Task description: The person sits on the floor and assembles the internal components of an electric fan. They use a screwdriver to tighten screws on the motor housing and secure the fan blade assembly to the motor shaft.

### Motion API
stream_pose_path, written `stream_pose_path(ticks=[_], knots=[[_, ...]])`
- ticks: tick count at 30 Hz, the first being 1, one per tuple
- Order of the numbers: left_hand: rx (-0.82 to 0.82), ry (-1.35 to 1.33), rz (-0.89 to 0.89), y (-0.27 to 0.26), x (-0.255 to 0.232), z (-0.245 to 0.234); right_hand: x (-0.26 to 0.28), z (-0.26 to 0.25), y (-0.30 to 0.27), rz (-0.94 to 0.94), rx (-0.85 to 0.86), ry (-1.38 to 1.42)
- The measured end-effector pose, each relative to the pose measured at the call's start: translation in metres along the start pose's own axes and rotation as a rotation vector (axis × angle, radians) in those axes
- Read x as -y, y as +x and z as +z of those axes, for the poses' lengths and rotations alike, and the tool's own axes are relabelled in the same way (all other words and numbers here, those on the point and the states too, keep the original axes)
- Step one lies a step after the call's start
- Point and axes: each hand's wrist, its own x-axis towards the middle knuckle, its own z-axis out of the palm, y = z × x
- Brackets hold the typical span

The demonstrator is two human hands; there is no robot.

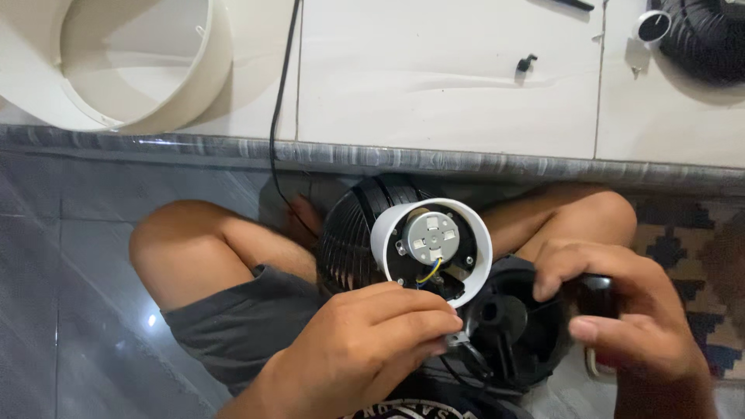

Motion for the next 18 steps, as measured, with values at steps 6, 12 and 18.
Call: stream_pose_path(ticks=[6,12,18], knots=[[-0.062,0.043,0.079,0.004,0.002,0.008,0.001,0.000,-0.029,-0.053,-0.144,-0.155],[-0.105,0.138,0.109,0.004,0.003,0.017,0.007,0.005,-0.020,-0.199,-0.126,-0.352],[-0.129,0.132,0.155,-0.003,0.006,0.019,0.000,0.019,-0.018,0.000,-0.190,-0.011]])
